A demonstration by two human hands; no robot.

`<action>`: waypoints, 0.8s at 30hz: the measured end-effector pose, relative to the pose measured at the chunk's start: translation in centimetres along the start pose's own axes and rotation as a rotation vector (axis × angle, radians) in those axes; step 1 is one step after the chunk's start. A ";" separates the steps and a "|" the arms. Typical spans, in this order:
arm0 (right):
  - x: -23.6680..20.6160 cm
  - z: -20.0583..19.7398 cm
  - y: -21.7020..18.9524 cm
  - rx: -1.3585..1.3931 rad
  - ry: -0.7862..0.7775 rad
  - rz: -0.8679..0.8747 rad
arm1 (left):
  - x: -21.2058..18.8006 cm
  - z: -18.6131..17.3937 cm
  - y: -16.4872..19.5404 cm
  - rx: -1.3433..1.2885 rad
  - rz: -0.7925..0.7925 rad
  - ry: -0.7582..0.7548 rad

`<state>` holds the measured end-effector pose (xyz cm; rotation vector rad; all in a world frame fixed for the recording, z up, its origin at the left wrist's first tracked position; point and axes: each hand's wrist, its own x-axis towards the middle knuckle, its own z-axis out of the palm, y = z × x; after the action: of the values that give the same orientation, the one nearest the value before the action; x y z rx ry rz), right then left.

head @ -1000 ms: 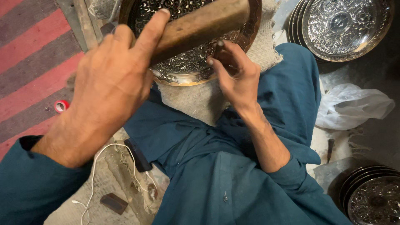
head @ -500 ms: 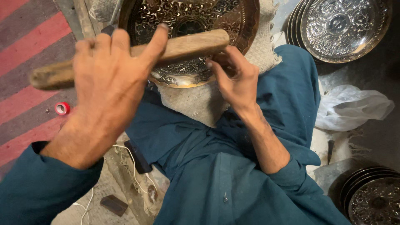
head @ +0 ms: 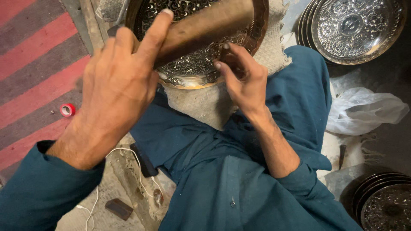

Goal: The person sits cross-legged on the floor with an ornate brass tray resting on a cloth pad on their lap. They repeatedly strike the tray's surface with a wooden mallet, repositioning the tray and using a small punch on the decorated areas, working the embossed pattern across the tray.

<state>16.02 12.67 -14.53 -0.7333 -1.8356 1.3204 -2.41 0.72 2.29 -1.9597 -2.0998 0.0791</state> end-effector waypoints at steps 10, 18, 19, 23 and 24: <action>-0.1 0.2 -0.3 0.164 0.000 0.079 | -0.1 -0.3 0.1 0.134 0.010 -0.066; 0.0 0.3 -0.4 0.045 0.069 0.067 | 1.0 -1.6 0.4 -0.019 0.048 -0.016; -0.1 0.2 -0.4 0.053 0.040 0.067 | 1.1 -1.8 0.3 0.102 0.093 -0.018; 0.0 0.1 -0.2 0.122 0.009 0.038 | 0.9 -1.8 0.5 -0.150 -0.048 -0.043; 0.0 0.1 -0.2 0.100 0.022 0.014 | 0.8 -1.7 0.5 0.025 -0.020 -0.035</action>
<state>15.90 12.52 -14.34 -0.7060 -1.7370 1.3967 -1.52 1.36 3.94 -1.9365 -2.1293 0.1362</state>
